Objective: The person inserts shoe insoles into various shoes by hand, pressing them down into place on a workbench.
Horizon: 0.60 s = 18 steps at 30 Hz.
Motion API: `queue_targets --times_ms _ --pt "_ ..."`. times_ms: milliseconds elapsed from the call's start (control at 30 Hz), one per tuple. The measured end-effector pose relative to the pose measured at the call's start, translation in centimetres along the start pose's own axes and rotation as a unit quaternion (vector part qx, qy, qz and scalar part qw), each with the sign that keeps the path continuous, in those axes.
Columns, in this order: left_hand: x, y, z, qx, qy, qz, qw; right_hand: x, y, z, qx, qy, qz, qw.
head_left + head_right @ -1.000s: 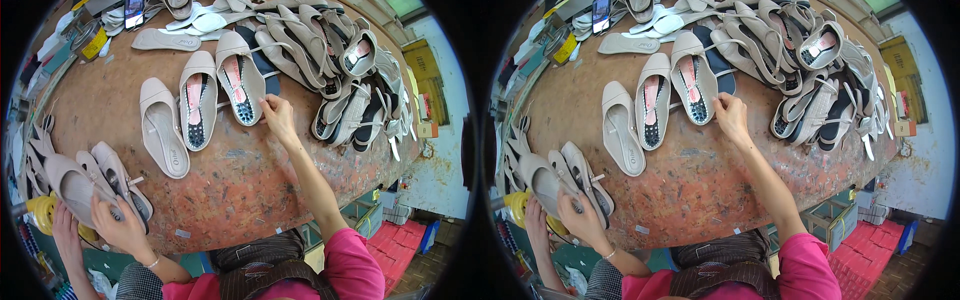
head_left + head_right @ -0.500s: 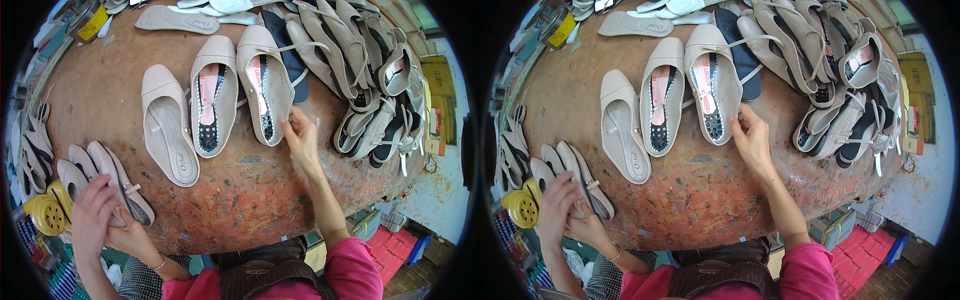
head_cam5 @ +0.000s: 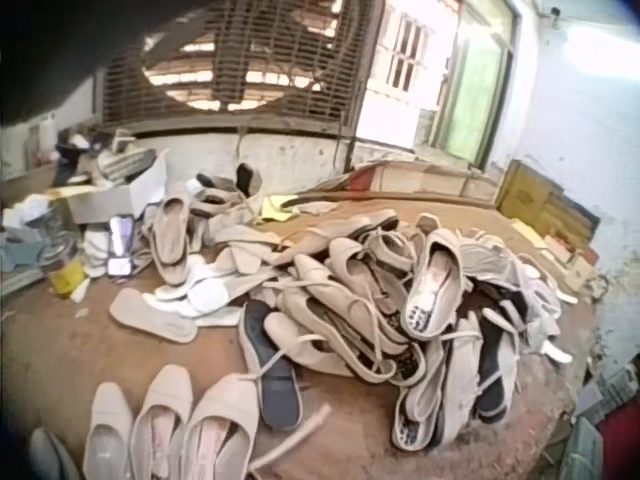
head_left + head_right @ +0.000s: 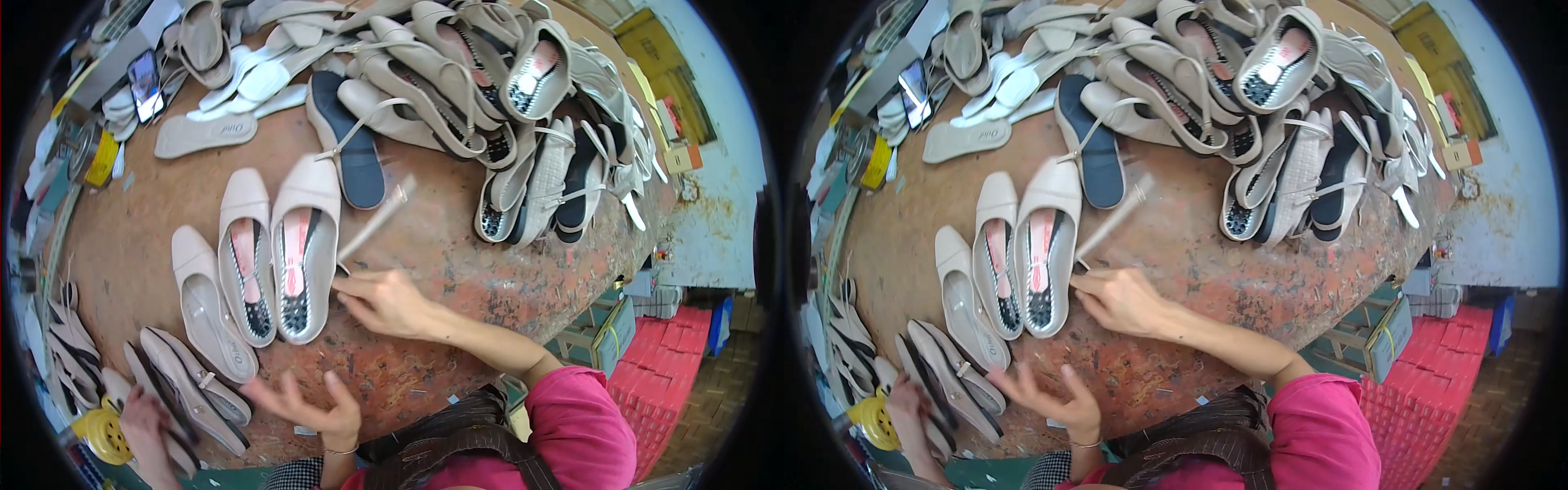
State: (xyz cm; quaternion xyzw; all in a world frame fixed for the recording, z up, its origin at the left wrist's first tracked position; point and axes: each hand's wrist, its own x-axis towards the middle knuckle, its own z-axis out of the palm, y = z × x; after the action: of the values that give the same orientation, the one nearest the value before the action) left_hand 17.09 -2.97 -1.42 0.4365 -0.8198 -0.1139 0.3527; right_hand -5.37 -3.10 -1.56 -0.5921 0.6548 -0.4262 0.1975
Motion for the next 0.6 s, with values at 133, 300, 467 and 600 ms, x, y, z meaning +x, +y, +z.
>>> queue_targets --times_ms 133,300,467,600 --pt "-2.0 1.1 2.2 -0.062 -0.122 0.017 0.99 1.9 4.0 -6.9 -0.276 0.312 0.023 0.909" --pt "-2.3 1.7 3.9 -0.099 -0.142 -0.005 0.985 4.6 7.9 -11.5 -0.334 0.272 0.085 0.898" --pt "-2.8 1.1 4.3 -0.091 -0.128 -0.032 0.987 -1.0 0.8 -6.2 -0.298 0.257 -0.062 0.917" --pt "-2.6 1.0 4.2 -0.103 -0.114 -0.029 0.988 -7.5 -4.2 -3.6 -0.16 0.128 -0.143 0.968"
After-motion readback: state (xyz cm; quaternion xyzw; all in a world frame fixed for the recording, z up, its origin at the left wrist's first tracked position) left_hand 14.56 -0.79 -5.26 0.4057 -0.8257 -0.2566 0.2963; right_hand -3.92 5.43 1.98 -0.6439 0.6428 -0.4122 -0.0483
